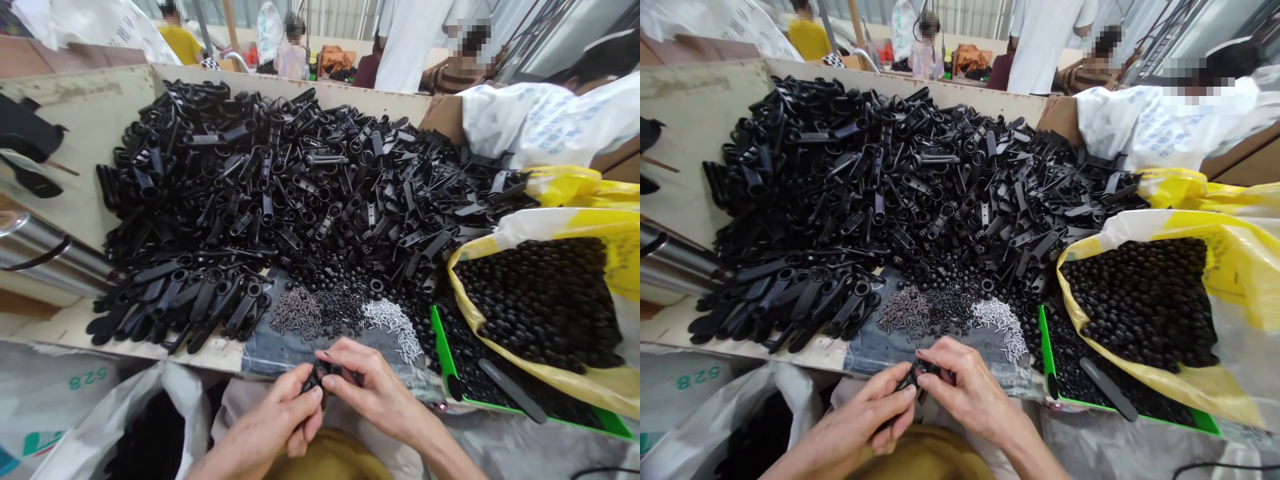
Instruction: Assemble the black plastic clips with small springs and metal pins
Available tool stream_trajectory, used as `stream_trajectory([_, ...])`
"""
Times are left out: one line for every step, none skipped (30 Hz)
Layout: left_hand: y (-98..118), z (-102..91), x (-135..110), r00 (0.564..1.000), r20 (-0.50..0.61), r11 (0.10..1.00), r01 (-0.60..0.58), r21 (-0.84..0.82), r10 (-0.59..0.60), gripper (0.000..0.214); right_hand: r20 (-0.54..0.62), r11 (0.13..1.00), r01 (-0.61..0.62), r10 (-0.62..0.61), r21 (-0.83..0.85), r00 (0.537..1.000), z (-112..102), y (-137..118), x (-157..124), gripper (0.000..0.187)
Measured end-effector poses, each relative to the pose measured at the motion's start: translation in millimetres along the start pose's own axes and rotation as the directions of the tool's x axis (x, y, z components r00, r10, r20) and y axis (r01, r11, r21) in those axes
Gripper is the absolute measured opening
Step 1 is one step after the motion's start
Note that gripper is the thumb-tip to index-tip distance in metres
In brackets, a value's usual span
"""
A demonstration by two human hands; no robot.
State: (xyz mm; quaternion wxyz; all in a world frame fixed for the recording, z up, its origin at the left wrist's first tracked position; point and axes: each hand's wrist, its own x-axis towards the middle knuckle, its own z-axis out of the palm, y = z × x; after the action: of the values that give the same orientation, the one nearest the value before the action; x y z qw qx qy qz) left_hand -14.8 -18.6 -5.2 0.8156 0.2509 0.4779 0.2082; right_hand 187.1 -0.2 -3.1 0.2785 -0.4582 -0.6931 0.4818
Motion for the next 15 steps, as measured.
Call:
stream_trajectory([-1,0.3,-2,1.000,0.013,1.000,0.004,0.000,-0.004,0.095,0.003,1.000,-0.002,0.002,-0.003,1.000,0,0,-2,0.024])
stream_trajectory([-2,0.6,-3,1.000,0.022,1.000,0.009,0.005,-0.009,0.090,0.001,1.000,-0.006,0.006,-0.007,1.000,1,0,-4,0.026])
stream_trajectory([-3,0.5,-4,1.000,0.024,1.000,0.014,0.010,-0.014,0.087,0.003,1.000,-0.013,0.013,-0.007,1.000,2,1,-6,0.027])
stream_trajectory([-5,0.1,-4,1.000,0.014,1.000,0.018,0.016,-0.018,0.085,0.007,1.000,-0.024,0.024,-0.003,1.000,2,2,-8,0.029])
stream_trajectory([-5,-0.7,-4,1.000,-0.018,1.000,0.012,0.029,-0.012,0.083,0.008,0.999,-0.036,0.036,0.004,0.999,2,3,-10,0.030])
stream_trajectory([-5,-2.0,-3,0.997,-0.080,0.998,-0.011,0.056,0.015,0.081,-0.007,0.999,-0.046,0.046,0.010,0.999,1,5,-11,0.031])
stream_trajectory([-4,-3.4,-1,0.986,-0.150,0.991,-0.056,0.117,0.074,0.076,-0.040,0.999,-0.054,0.054,0.008,0.998,-1,7,-11,0.029])
stream_trajectory([-1,-4.9,1,0.961,-0.218,0.967,-0.117,0.226,0.168,0.066,-0.091,0.998,-0.062,0.061,-0.007,0.994,-2,10,-11,0.025])
stream_trajectory([3,-6.1,4,0.921,-0.265,0.908,-0.170,0.383,0.284,0.052,-0.157,0.997,-0.070,0.064,-0.035,0.986,-4,12,-11,0.020])
stream_trajectory([8,-6.8,8,0.871,-0.282,0.806,-0.190,0.560,0.401,0.037,-0.226,0.994,-0.078,0.060,-0.071,0.972,-6,15,-10,0.018])
stream_trajectory([12,-6.9,12,0.825,-0.267,0.668,-0.169,0.724,0.498,0.023,-0.283,0.990,-0.088,0.054,-0.106,0.958,-8,17,-9,0.019])
stream_trajectory([16,-6.3,16,0.788,-0.234,0.512,-0.118,0.851,0.570,0.012,-0.319,0.986,-0.098,0.049,-0.138,0.946,-10,19,-7,0.020])
stream_trajectory([19,-5.2,21,0.754,-0.196,0.352,-0.049,0.935,0.627,0.008,-0.339,0.981,-0.107,0.046,-0.163,0.940,-11,19,-6,0.020])
stream_trajectory([21,-3.7,26,0.719,-0.161,0.212,0.020,0.977,0.676,0.008,-0.348,0.976,-0.113,0.043,-0.184,0.936,-11,20,-4,0.019])
stream_trajectory([21,-2.1,31,0.689,-0.118,0.100,0.066,0.993,0.715,0.009,-0.350,0.972,-0.119,0.042,-0.203,0.936,-10,19,-2,0.018])
